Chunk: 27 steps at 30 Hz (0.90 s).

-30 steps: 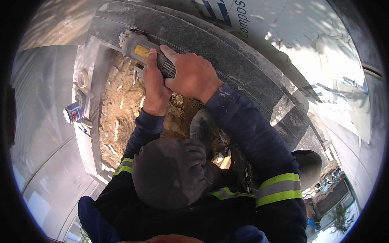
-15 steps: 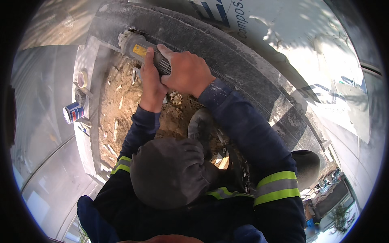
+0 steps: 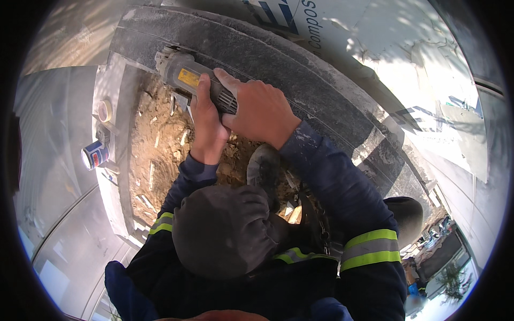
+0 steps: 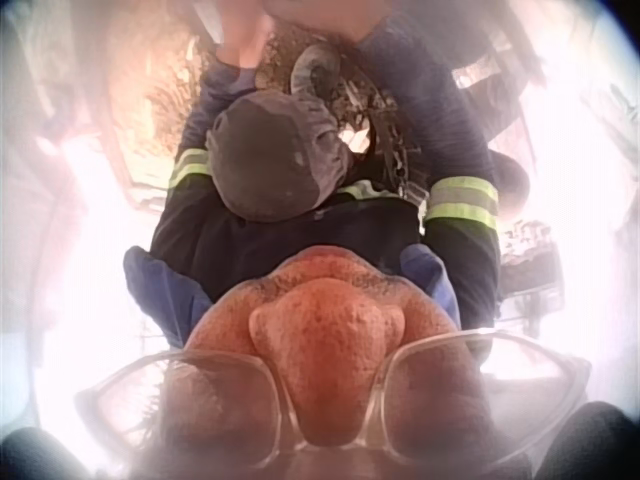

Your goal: The person uses an angle grinder to cut and smooth a concrete curb. They repeatedly reposition the tool and grind along the edge, generating dust. The person briefly pauses to remove a small piece of debris from the cut line before resuming grinding.

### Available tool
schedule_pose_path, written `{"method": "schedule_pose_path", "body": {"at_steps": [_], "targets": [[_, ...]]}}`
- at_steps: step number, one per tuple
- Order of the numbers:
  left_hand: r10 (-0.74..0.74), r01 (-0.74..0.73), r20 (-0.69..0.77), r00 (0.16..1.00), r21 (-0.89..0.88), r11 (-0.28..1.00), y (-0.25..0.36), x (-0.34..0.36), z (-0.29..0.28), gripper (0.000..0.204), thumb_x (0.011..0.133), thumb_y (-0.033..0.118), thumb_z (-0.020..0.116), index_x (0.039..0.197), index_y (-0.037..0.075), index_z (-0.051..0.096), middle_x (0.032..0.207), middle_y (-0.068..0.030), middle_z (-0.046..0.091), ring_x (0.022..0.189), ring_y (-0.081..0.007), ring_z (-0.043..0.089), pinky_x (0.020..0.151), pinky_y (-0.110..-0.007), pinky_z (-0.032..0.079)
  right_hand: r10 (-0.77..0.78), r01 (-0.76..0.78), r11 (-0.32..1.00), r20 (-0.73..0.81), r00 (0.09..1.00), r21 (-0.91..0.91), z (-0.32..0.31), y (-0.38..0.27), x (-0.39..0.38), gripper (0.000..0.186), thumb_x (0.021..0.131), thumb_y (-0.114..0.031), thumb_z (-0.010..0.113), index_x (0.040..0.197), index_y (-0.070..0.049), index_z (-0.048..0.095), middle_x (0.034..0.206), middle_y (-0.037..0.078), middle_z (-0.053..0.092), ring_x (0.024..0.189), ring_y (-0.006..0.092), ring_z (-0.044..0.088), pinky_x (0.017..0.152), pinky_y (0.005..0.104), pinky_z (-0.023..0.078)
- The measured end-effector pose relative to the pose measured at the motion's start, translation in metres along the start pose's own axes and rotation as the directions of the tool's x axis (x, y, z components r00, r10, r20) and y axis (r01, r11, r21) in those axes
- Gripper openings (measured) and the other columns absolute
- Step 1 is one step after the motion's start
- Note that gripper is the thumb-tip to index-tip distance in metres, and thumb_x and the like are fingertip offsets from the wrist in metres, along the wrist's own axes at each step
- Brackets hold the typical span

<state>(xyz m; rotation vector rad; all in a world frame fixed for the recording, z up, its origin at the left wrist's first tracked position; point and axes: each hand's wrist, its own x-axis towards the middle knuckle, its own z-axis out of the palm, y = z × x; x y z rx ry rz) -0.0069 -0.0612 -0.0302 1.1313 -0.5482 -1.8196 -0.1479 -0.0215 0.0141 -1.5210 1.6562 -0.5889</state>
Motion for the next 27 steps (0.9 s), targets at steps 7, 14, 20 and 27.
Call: {"method": "schedule_pose_path", "body": {"at_steps": [7, 14, 20, 27], "targets": [[-0.028, 0.027, 0.033, 0.999, 0.027, 0.999, 0.012, 0.030, -0.014, 0.037, 0.113, 0.038, 0.054, 0.125, 0.003, 0.059, 0.105, -0.0080, 0.070, 0.090, -0.0173, 0.074, 0.077, -0.035, 0.063, -0.100, 0.101, 0.995, -0.079, 0.992, 0.015, 0.019, 0.007, 0.031, 0.096, 0.075, -0.032, 0.080, 0.162, -0.008, 0.046, 0.103, 0.026, 0.076, 0.095, 0.0451, 0.073, 0.087, 0.0487, 0.059], [0.003, -0.001, -0.025, 1.000, 0.081, 0.997, -0.009, -0.013, 0.007, 0.039, 0.112, 0.039, 0.055, 0.124, 0.003, 0.059, 0.105, -0.0077, 0.070, 0.092, -0.0184, 0.074, 0.078, -0.034, 0.063, 0.028, -0.028, 0.999, 0.008, 1.000, 0.033, -0.010, -0.004, -0.016, 0.095, 0.075, -0.028, 0.080, 0.162, -0.011, 0.046, 0.102, 0.025, 0.076, 0.095, 0.0451, 0.073, 0.089, 0.0487, 0.058], [-0.005, 0.008, -0.030, 1.000, 0.102, 0.995, -0.004, -0.008, 0.004, 0.038, 0.112, 0.039, 0.056, 0.125, 0.004, 0.059, 0.106, -0.0074, 0.071, 0.091, -0.0175, 0.074, 0.078, -0.035, 0.064, -0.021, 0.022, 0.999, -0.033, 0.999, 0.025, -0.002, 0.005, -0.012, 0.094, 0.075, -0.027, 0.079, 0.162, -0.012, 0.046, 0.100, 0.026, 0.076, 0.094, 0.0449, 0.073, 0.089, 0.0490, 0.058], [-0.045, 0.046, -0.016, 0.999, 0.051, 0.998, 0.014, 0.026, -0.014, 0.039, 0.112, 0.040, 0.055, 0.125, 0.004, 0.059, 0.107, -0.0084, 0.072, 0.091, -0.0189, 0.075, 0.080, -0.036, 0.064, -0.022, 0.022, 0.999, 0.015, 1.000, 0.027, 0.008, 0.000, 0.026, 0.094, 0.076, -0.031, 0.079, 0.161, -0.008, 0.046, 0.099, 0.027, 0.075, 0.096, 0.0446, 0.073, 0.090, 0.0490, 0.058]]}}
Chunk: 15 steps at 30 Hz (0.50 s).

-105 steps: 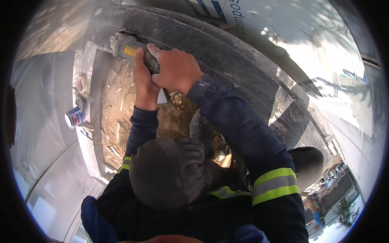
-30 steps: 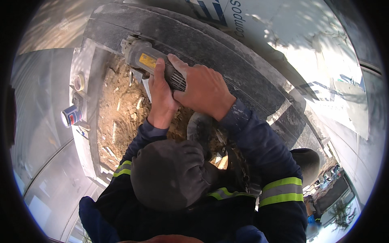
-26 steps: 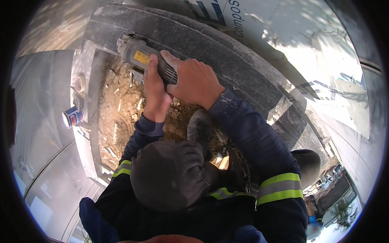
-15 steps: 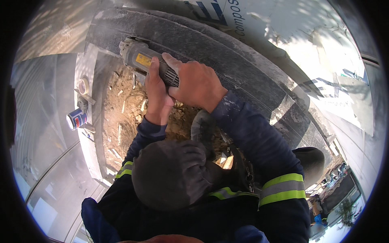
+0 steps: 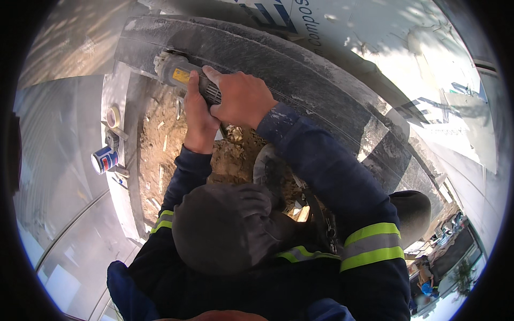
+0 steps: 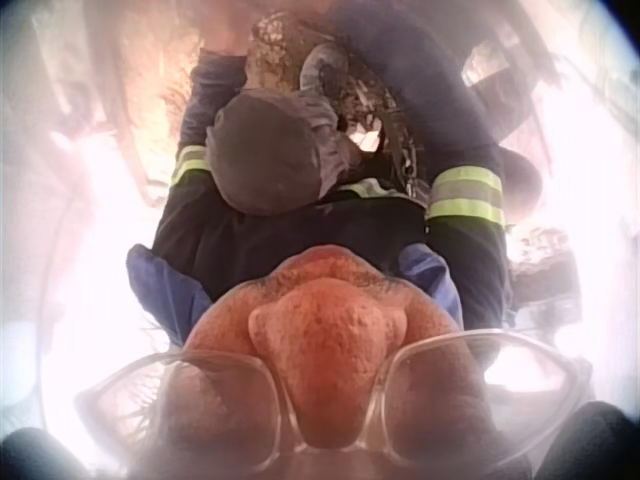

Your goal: The person uses an angle grinder to cut and smooth a concrete curb. They repeatedly reposition the tool and grind along the edge, generating dust. The person briefly pauses to remove a small piece of debris from the cut line before resuming grinding.

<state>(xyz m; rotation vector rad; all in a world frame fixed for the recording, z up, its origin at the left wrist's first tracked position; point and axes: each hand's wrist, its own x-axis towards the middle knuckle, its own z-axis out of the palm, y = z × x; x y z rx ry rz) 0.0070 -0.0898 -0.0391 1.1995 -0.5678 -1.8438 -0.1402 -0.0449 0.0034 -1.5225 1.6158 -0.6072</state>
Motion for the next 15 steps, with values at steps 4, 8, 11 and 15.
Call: {"method": "schedule_pose_path", "body": {"at_steps": [4, 8, 11, 15], "targets": [[-0.030, 0.030, 0.004, 1.000, -0.019, 0.999, -0.003, -0.014, 0.007, 0.036, 0.109, 0.033, 0.063, 0.125, 0.001, 0.058, 0.107, -0.0074, 0.067, 0.092, -0.0163, 0.072, 0.076, -0.035, 0.063, -0.001, 0.001, 1.000, -0.005, 1.000, 0.002, -0.007, -0.002, -0.013, 0.095, 0.075, -0.030, 0.078, 0.162, -0.008, 0.046, 0.098, 0.027, 0.075, 0.095, 0.0453, 0.073, 0.090, 0.0491, 0.058], [0.027, -0.027, -0.016, 0.999, -0.002, 1.000, -0.027, -0.040, 0.020, 0.037, 0.110, 0.034, 0.061, 0.126, 0.001, 0.058, 0.109, -0.0081, 0.068, 0.091, -0.0167, 0.072, 0.077, -0.034, 0.062, 0.050, -0.050, 0.999, 0.003, 0.999, 0.018, -0.019, -0.002, -0.049, 0.096, 0.075, -0.029, 0.078, 0.163, -0.010, 0.044, 0.098, 0.026, 0.075, 0.094, 0.0458, 0.073, 0.089, 0.0493, 0.058], [0.050, -0.050, 0.004, 0.999, 0.068, 0.996, -0.033, -0.044, 0.018, 0.040, 0.111, 0.038, 0.058, 0.127, 0.001, 0.057, 0.107, -0.0096, 0.070, 0.094, -0.0187, 0.073, 0.082, -0.035, 0.062, 0.062, -0.062, 0.998, -0.010, 0.998, 0.015, -0.019, -0.001, -0.054, 0.096, 0.075, -0.029, 0.078, 0.163, -0.011, 0.044, 0.099, 0.026, 0.075, 0.093, 0.0458, 0.073, 0.088, 0.0495, 0.058], [0.037, -0.037, -0.018, 0.999, 0.022, 0.999, -0.019, -0.031, 0.019, 0.039, 0.111, 0.039, 0.057, 0.127, 0.003, 0.058, 0.107, -0.0088, 0.070, 0.093, -0.0180, 0.073, 0.082, -0.036, 0.063, 0.010, -0.010, 1.000, -0.049, 0.999, -0.001, -0.007, 0.006, -0.035, 0.094, 0.075, -0.030, 0.078, 0.162, -0.011, 0.046, 0.099, 0.026, 0.075, 0.092, 0.0456, 0.073, 0.088, 0.0502, 0.058]]}}
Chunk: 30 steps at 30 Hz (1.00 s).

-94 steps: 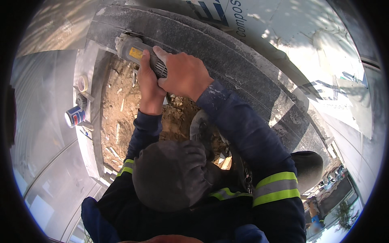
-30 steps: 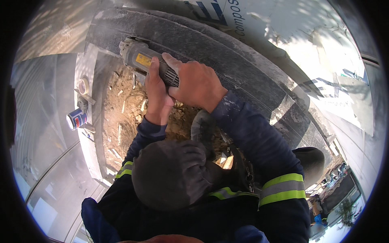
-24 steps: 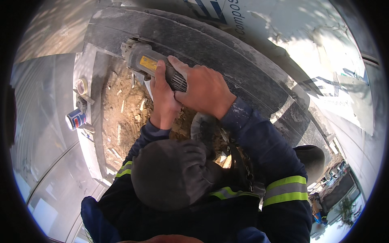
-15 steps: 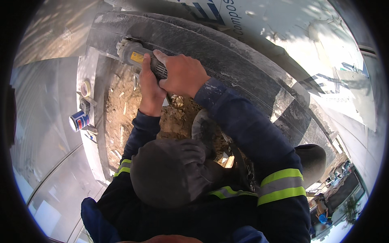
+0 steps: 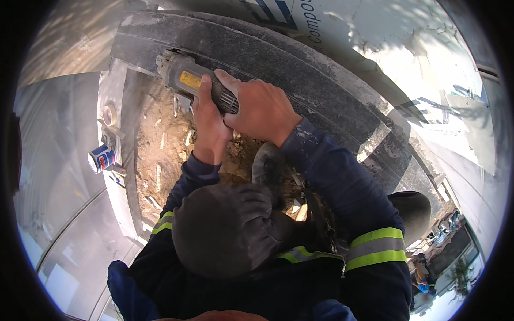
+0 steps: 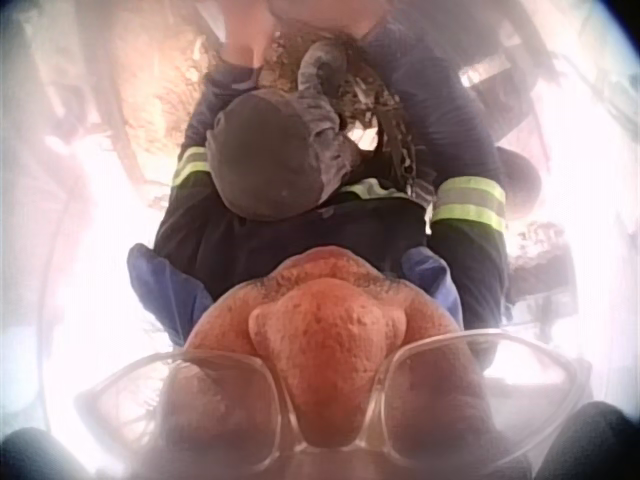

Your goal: The person uses an angle grinder to cut and smooth a concrete curb. They repeatedly reposition the tool and grind along the edge, generating dust. The person briefly pauses to remove a small piece of debris from the cut line before resuming grinding.

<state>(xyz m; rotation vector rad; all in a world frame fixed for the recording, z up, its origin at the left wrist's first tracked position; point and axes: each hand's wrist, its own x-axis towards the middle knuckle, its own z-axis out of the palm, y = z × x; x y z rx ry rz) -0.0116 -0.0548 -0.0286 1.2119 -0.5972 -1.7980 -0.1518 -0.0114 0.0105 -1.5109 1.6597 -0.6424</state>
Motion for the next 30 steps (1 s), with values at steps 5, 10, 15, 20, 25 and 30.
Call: {"method": "schedule_pose_path", "body": {"at_steps": [5, 10, 15, 20, 25, 30], "targets": [[-0.016, 0.016, 0.004, 1.000, 0.011, 1.000, 0.009, 0.028, -0.017, 0.039, 0.112, 0.040, 0.056, 0.126, 0.004, 0.059, 0.108, -0.0085, 0.071, 0.093, -0.0189, 0.075, 0.080, -0.037, 0.064, -0.034, 0.034, 0.999, -0.006, 0.999, 0.011, 0.013, 0.003, 0.025, 0.092, 0.076, -0.032, 0.079, 0.161, -0.012, 0.048, 0.098, 0.026, 0.075, 0.091, 0.0453, 0.074, 0.088, 0.0505, 0.058], [-0.043, 0.044, 0.015, 0.999, -0.037, 0.998, 0.004, 0.010, -0.013, 0.040, 0.112, 0.039, 0.056, 0.128, 0.003, 0.058, 0.107, -0.0097, 0.072, 0.095, -0.0203, 0.075, 0.082, -0.037, 0.064, 0.039, -0.038, 0.999, 0.047, 0.998, -0.017, -0.001, -0.007, 0.008, 0.093, 0.077, -0.032, 0.079, 0.162, -0.013, 0.047, 0.096, 0.026, 0.075, 0.092, 0.0447, 0.073, 0.089, 0.0499, 0.058], [-0.031, 0.032, -0.014, 0.999, 0.030, 0.999, -0.022, -0.018, 0.002, 0.042, 0.112, 0.040, 0.056, 0.129, 0.002, 0.057, 0.107, -0.0099, 0.071, 0.097, -0.0207, 0.074, 0.084, -0.037, 0.064, 0.093, -0.093, 0.996, 0.073, 0.993, -0.004, -0.016, -0.006, -0.026, 0.096, 0.077, -0.031, 0.078, 0.164, -0.013, 0.043, 0.096, 0.025, 0.075, 0.092, 0.0443, 0.073, 0.088, 0.0491, 0.058], [-0.019, 0.020, 0.034, 0.999, -0.028, 0.999, -0.009, -0.006, -0.001, 0.041, 0.109, 0.035, 0.063, 0.131, 0.001, 0.054, 0.113, -0.0084, 0.066, 0.095, -0.0172, 0.071, 0.079, -0.035, 0.062, 0.040, -0.040, 0.999, 0.039, 0.998, -0.016, -0.004, 0.002, -0.010, 0.096, 0.076, -0.031, 0.079, 0.163, -0.012, 0.044, 0.097, 0.025, 0.075, 0.092, 0.0447, 0.073, 0.088, 0.0492, 0.058], [-0.032, 0.032, 0.041, 0.999, -0.006, 0.999, 0.004, 0.018, -0.013, 0.042, 0.111, 0.041, 0.059, 0.128, 0.004, 0.058, 0.111, -0.0083, 0.069, 0.098, -0.0189, 0.073, 0.085, -0.038, 0.063, -0.017, 0.017, 1.000, -0.001, 1.000, 0.000, 0.011, 0.006, 0.018, 0.096, 0.075, -0.032, 0.079, 0.162, -0.009, 0.046, 0.097, 0.026, 0.075, 0.090, 0.0453, 0.073, 0.088, 0.0490, 0.058], [-0.046, 0.051, 0.070, 0.997, -0.071, 0.996, 0.003, 0.010, -0.013, 0.041, 0.110, 0.040, 0.060, 0.130, 0.004, 0.057, 0.113, -0.0081, 0.069, 0.100, -0.0186, 0.072, 0.089, -0.037, 0.062, 0.038, -0.037, 0.999, 0.076, 0.996, -0.018, -0.004, -0.006, 0.008, 0.097, 0.074, -0.031, 0.079, 0.162, -0.009, 0.045, 0.098, 0.027, 0.075, 0.091, 0.0455, 0.073, 0.089, 0.0490, 0.058]]}}
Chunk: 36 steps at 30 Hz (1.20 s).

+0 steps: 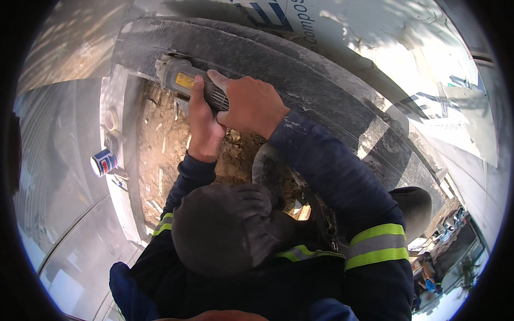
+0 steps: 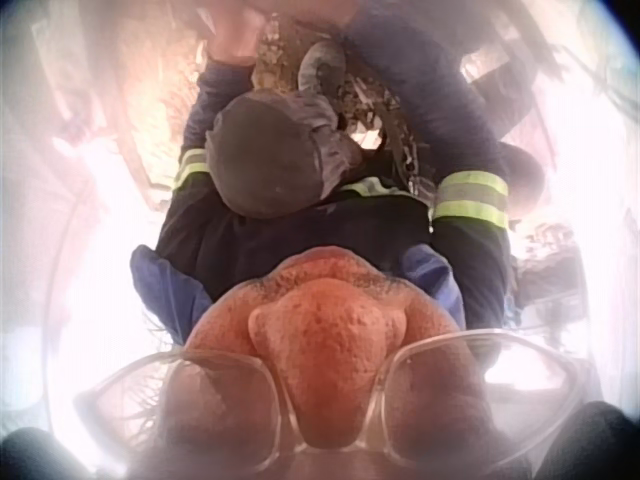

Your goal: The person uses an angle grinder to cut and smooth a concrete curb. They repeatedly reposition the tool and grind along the edge, generating dust. The person briefly pauses to remove a small piece of debris from the cut line before resuming grinding.

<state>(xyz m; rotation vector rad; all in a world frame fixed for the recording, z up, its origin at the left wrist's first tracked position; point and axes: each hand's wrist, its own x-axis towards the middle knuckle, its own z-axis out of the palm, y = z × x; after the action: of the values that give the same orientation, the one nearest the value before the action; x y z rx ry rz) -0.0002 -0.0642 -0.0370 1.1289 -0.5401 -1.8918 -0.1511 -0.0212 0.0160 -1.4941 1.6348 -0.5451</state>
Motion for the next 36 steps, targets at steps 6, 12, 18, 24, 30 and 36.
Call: {"method": "schedule_pose_path", "body": {"at_steps": [6, 12, 18, 24, 30, 36], "targets": [[-0.033, 0.038, -0.097, 0.995, 0.046, 0.998, -0.020, -0.034, 0.024, 0.042, 0.109, 0.039, 0.062, 0.130, 0.004, 0.057, 0.114, -0.0077, 0.068, 0.101, -0.0189, 0.072, 0.089, -0.037, 0.062, 0.044, -0.044, 0.999, 0.001, 0.999, 0.024, -0.015, 0.004, -0.040, 0.095, 0.075, -0.029, 0.077, 0.163, -0.012, 0.045, 0.099, 0.024, 0.076, 0.092, 0.0454, 0.072, 0.088, 0.0490, 0.057], [0.008, -0.008, -0.022, 1.000, 0.021, 1.000, -0.008, -0.007, 0.007, 0.039, 0.110, 0.038, 0.061, 0.131, 0.004, 0.058, 0.114, -0.0074, 0.068, 0.101, -0.0190, 0.072, 0.090, -0.038, 0.062, 0.005, -0.005, 1.000, -0.028, 1.000, 0.007, -0.001, 0.007, -0.011, 0.095, 0.075, -0.028, 0.078, 0.162, -0.011, 0.045, 0.100, 0.026, 0.075, 0.095, 0.0451, 0.072, 0.090, 0.0489, 0.058], [-0.100, 0.100, 0.038, 0.994, -0.001, 0.995, 0.008, 0.000, 0.001, 0.038, 0.111, 0.038, 0.060, 0.131, 0.005, 0.058, 0.114, -0.0061, 0.068, 0.104, -0.0186, 0.071, 0.092, -0.038, 0.060, -0.034, 0.034, 0.999, -0.026, 0.999, -0.012, 0.003, 0.006, 0.001, 0.095, 0.076, -0.028, 0.078, 0.163, -0.010, 0.044, 0.099, 0.028, 0.074, 0.093, 0.0453, 0.073, 0.090, 0.0491, 0.058], [-0.156, 0.159, 0.050, 0.987, -0.055, 0.986, -0.013, -0.033, 0.015, 0.039, 0.110, 0.035, 0.062, 0.132, 0.003, 0.056, 0.117, -0.0063, 0.066, 0.106, -0.0178, 0.069, 0.092, -0.038, 0.059, 0.037, -0.037, 0.999, 0.017, 0.999, 0.032, -0.018, 0.005, -0.043, 0.097, 0.075, -0.028, 0.078, 0.164, -0.015, 0.043, 0.096, 0.024, 0.075, 0.095, 0.0433, 0.074, 0.091, 0.0506, 0.059], [-0.087, 0.088, 0.025, 0.996, -0.065, 0.994, -0.006, -0.022, 0.015, 0.039, 0.110, 0.033, 0.064, 0.131, 0.001, 0.057, 0.116, -0.0072, 0.065, 0.104, -0.0180, 0.069, 0.091, -0.038, 0.060, -0.002, 0.002, 1.000, -0.017, 1.000, -0.010, -0.006, 0.011, -0.024, 0.095, 0.076, -0.027, 0.078, 0.163, -0.011, 0.043, 0.101, 0.026, 0.075, 0.094, 0.0452, 0.073, 0.089, 0.0486, 0.058], [-0.113, 0.114, 0.059, 0.992, -0.017, 0.993, 0.009, 0.005, -0.004, 0.038, 0.110, 0.036, 0.062, 0.133, 0.006, 0.055, 0.118, -0.0080, 0.068, 0.111, -0.0217, 0.069, 0.100, -0.042, 0.059, -0.037, 0.038, 0.999, -0.030, 0.999, 0.031, 0.004, 0.008, 0.003, 0.094, 0.075, -0.024, 0.075, 0.163, -0.009, 0.044, 0.099, 0.027, 0.074, 0.093, 0.0459, 0.072, 0.091, 0.0489, 0.058]]}}
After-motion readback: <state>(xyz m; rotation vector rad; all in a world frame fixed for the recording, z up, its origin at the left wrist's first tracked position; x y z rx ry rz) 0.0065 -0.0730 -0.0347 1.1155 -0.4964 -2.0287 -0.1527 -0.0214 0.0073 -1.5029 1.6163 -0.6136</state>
